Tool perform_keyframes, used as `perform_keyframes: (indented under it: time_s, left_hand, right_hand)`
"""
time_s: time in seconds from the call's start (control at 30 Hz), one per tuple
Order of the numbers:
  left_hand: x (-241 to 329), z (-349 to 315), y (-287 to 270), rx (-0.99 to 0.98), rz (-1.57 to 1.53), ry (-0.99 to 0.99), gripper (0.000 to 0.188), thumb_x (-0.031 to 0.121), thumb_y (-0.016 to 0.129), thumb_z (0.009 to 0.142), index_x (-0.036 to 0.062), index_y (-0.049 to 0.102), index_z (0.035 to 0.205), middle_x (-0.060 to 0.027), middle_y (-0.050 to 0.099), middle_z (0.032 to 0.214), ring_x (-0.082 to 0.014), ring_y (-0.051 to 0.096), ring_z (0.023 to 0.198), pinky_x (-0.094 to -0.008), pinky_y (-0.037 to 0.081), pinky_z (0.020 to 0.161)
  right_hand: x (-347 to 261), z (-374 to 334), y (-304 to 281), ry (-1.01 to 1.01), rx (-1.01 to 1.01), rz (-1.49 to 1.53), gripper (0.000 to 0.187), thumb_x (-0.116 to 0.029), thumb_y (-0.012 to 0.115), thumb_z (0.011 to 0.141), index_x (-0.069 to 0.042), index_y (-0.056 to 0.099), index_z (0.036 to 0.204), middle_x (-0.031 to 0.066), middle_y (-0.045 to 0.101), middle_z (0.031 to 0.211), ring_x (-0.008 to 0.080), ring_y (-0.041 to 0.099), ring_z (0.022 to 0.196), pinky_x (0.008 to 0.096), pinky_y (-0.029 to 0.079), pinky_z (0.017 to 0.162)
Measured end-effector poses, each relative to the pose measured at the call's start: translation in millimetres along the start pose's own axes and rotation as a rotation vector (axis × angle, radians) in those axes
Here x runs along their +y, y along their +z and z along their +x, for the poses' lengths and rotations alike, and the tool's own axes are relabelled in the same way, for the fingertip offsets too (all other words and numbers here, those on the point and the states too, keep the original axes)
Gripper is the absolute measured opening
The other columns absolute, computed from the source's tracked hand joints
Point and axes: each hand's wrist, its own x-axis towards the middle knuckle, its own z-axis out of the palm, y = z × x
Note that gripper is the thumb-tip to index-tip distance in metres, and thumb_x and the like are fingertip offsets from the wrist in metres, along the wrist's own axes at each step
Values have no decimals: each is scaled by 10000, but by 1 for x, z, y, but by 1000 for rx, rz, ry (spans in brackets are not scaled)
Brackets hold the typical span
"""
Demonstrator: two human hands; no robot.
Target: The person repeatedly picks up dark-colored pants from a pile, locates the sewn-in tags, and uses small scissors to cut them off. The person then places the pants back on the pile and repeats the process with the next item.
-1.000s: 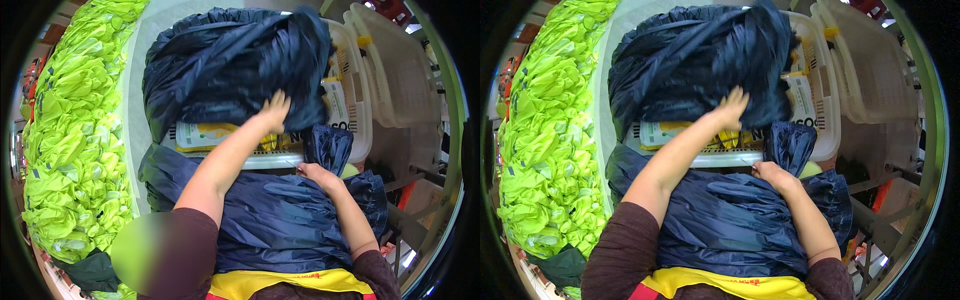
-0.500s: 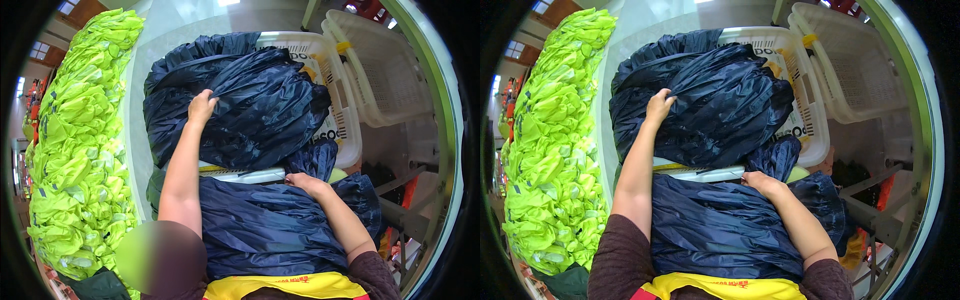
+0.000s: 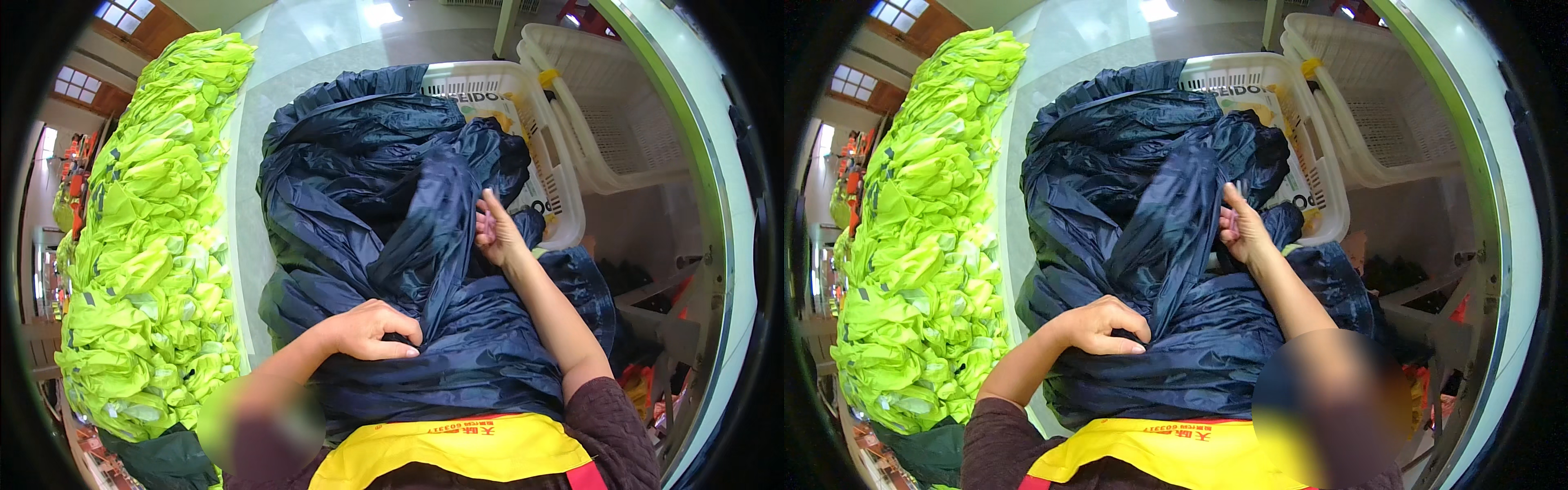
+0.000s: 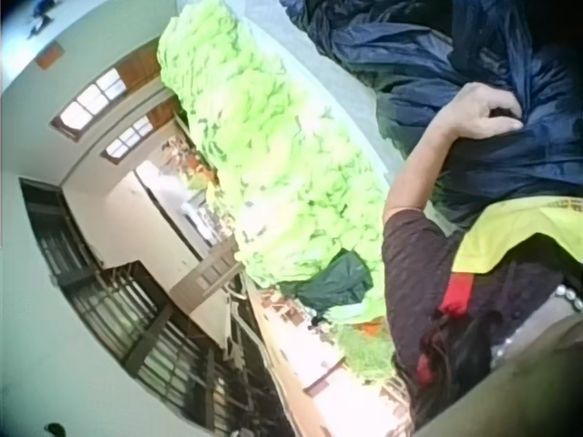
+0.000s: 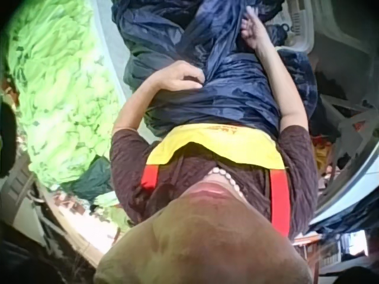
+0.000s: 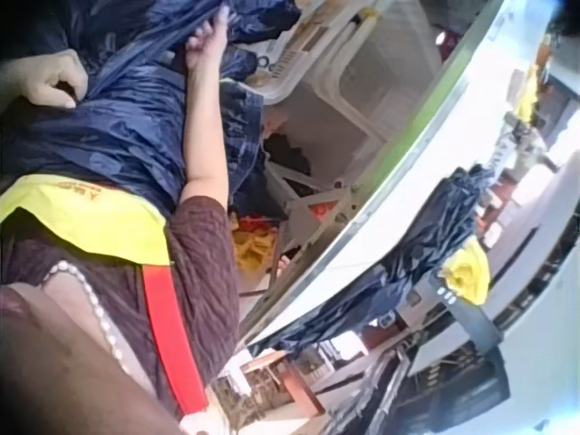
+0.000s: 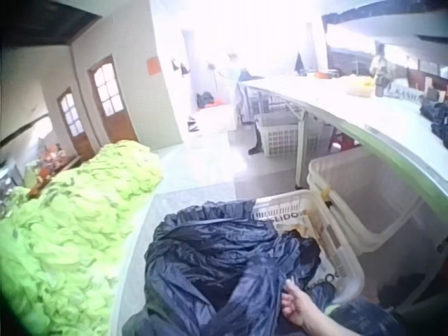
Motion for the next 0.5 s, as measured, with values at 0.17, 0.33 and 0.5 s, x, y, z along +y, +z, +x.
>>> perform_keyframes:
  time_s: [0.17,0.33,0.5]
  left_hand:
    - [28,17,10,-87,-48,132,140,145,614,826,13,605,781,-93,612,701,-238,605,633,-300,455,597]
    - [23,-13,2,263,248,-366,262,330,661,802,71,643,763,-106,614,682,-227,601,614,-310,455,585]
    - [-34,-22,-32,610,868,-524,249,230,674,762,12,636,878,-149,634,849,-288,607,780,-339,477,716]
  right_hand:
    - [32,70,-99,165,-380,208,169,-244,623,841,-77,621,869,14,665,806,96,622,600,206,486,452]
    - [-39,-35,30,-260,-190,346,218,-147,603,844,-34,611,1030,138,661,983,268,644,930,409,517,867]
    - [-67,-96,57,-690,-370,27,235,-64,652,754,-73,579,977,9,629,887,59,546,605,195,463,561]
